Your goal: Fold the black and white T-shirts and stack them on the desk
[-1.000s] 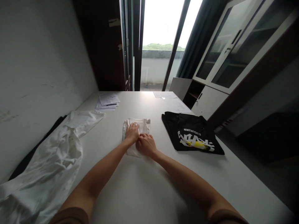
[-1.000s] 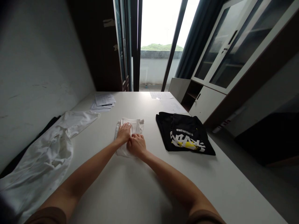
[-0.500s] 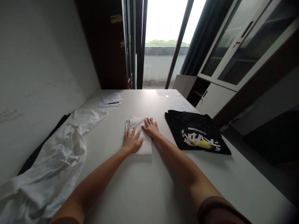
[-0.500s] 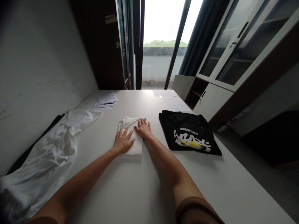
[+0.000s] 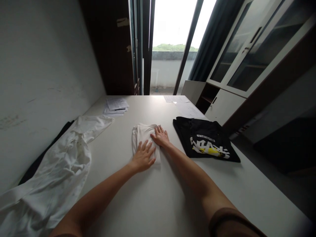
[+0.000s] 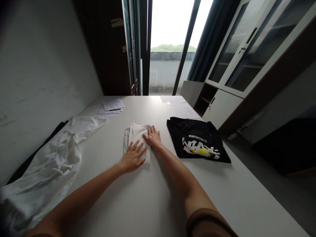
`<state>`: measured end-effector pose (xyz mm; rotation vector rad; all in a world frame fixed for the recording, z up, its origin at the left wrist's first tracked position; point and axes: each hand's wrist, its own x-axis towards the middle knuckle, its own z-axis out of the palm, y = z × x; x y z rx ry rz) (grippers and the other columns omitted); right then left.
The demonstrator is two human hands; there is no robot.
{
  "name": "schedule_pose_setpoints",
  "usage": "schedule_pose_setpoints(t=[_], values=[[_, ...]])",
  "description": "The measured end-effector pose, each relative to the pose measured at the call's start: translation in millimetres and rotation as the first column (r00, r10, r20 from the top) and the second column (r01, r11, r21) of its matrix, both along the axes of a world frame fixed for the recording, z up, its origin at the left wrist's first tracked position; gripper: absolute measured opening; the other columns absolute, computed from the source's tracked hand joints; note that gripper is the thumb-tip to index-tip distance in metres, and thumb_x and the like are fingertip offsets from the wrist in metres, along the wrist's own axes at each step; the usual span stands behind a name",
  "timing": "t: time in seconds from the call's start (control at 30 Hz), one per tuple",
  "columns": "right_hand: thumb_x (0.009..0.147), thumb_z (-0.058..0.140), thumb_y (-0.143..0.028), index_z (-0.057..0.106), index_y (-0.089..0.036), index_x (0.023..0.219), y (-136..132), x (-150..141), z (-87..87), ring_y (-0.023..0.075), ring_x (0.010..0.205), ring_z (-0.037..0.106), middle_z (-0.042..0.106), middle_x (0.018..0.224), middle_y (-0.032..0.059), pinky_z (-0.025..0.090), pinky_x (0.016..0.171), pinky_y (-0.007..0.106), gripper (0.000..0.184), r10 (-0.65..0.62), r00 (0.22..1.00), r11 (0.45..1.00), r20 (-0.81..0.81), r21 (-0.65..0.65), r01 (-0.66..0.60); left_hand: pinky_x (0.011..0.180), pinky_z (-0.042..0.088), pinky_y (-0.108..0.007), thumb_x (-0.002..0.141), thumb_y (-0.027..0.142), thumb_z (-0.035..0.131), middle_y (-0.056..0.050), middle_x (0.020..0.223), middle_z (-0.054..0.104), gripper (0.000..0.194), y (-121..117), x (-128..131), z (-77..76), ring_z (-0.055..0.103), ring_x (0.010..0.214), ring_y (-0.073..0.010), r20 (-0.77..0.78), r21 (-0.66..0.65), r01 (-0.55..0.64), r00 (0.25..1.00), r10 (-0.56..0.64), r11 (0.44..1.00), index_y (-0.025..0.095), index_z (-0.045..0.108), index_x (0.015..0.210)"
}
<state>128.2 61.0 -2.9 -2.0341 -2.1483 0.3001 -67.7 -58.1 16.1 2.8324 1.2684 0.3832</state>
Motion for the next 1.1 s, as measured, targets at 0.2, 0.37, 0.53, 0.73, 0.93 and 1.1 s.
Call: schedule_pose_setpoints(t=[0.2, 0.37, 0.53, 0.73, 0.93, 1.1], values=[[0.102, 0.031, -0.063, 0.022, -0.011, 0.164, 18.7, -1.4, -0.8, 0.03, 0.158, 0.01, 0.015, 0.171, 0.0163, 0.005, 0.125, 0.051, 0.082, -0.08, 0.995, 0.997, -0.058, 0.011, 0.081, 0.126, 0.013, -0.058, 0.093, 0.072, 0.048, -0.013, 0.168, 0.029, 0.084, -15.5, 6.6, 4.6, 0.023, 0.156, -0.035, -0.048, -0.037, 0.144, 0.988, -0.146, 0.989, 0.023, 0.035, 0.16], [0.104, 0.038, -0.053, 0.043, -0.012, 0.155, 22.0, 2.4, 2.2, 0.0271, 0.152, 0.027, 0.034, 0.164, 0.0176, 0.017, 0.124, 0.043, 0.066, -0.121, 0.978, 0.98, -0.173, 0.136, 0.145, 0.124, 0.024, -0.05, 0.098, 0.04, 0.054, -0.013, 0.156, 0.049, 0.056, -18.0, 8.8, 14.2, 0.038, 0.148, -0.0298, -0.011, -0.013, 0.144, 0.989, -0.144, 0.989, 0.019, 0.049, 0.149], [0.104, 0.04, -0.038, 0.064, -0.017, 0.131, -6.8, 9.7, -0.1, 0.0223, 0.123, 0.055, 0.062, 0.133, 0.0126, 0.038, 0.109, 0.031, 0.042, -0.107, 0.91, 0.924, -0.401, 0.297, 0.24, 0.121, 0.032, -0.044, 0.085, 0.025, 0.065, -0.01, 0.149, 0.054, 0.051, -18.1, 5.2, 25.5, 0.048, 0.138, -0.028, 0.033, -0.045, 0.174, 0.984, -0.173, 0.984, 0.021, 0.056, 0.135], [0.095, 0.047, -0.029, 0.072, -0.021, 0.1, -61.2, 24.7, 5.0, 0.022, 0.111, 0.058, 0.069, 0.113, 0.0079, 0.04, 0.105, 0.032, 0.027, -0.048, 0.85, 0.952, -0.525, 0.233, 0.198, 0.104, 0.047, -0.039, 0.092, 0.02, 0.06, -0.008, 0.123, 0.067, 0.015, -13.5, 3.5, 30.9, 0.06, 0.117, -0.0256, 0.016, -0.067, 0.088, 0.996, -0.087, 0.994, 0.022, 0.061, 0.107], [0.087, 0.051, -0.029, 0.065, -0.022, 0.089, -113.0, 19.8, 8.5, 0.0246, 0.101, 0.068, 0.071, 0.106, 0.008, 0.055, 0.089, 0.04, 0.017, -0.175, 0.276, 0.945, -0.945, -0.082, 0.318, 0.077, 0.047, -0.03, 0.106, 0.03, 0.04, -0.005, 0.093, 0.072, 0.024, 6.0, -2.6, 49.0, 0.069, 0.09, -0.0228, 0.234, -0.256, -0.229, 0.928, 0.291, 0.939, 0.024, 0.063, 0.103], [0.094, 0.053, -0.04, 0.061, -0.023, 0.108, -125.1, -20.7, 5.8, 0.0229, 0.096, 0.073, 0.072, 0.107, 0.0095, 0.063, 0.083, 0.042, 0.023, -0.216, -0.343, 0.943, -0.914, -0.286, 0.169, 0.074, 0.045, -0.028, 0.108, 0.036, 0.035, -0.004, 0.086, 0.072, 0.034, 22.6, 7.1, 83.7, 0.067, 0.081, -0.0206, 0.405, -0.318, -0.278, 0.825, 0.395, 0.907, 0.022, 0.066, 0.104]])
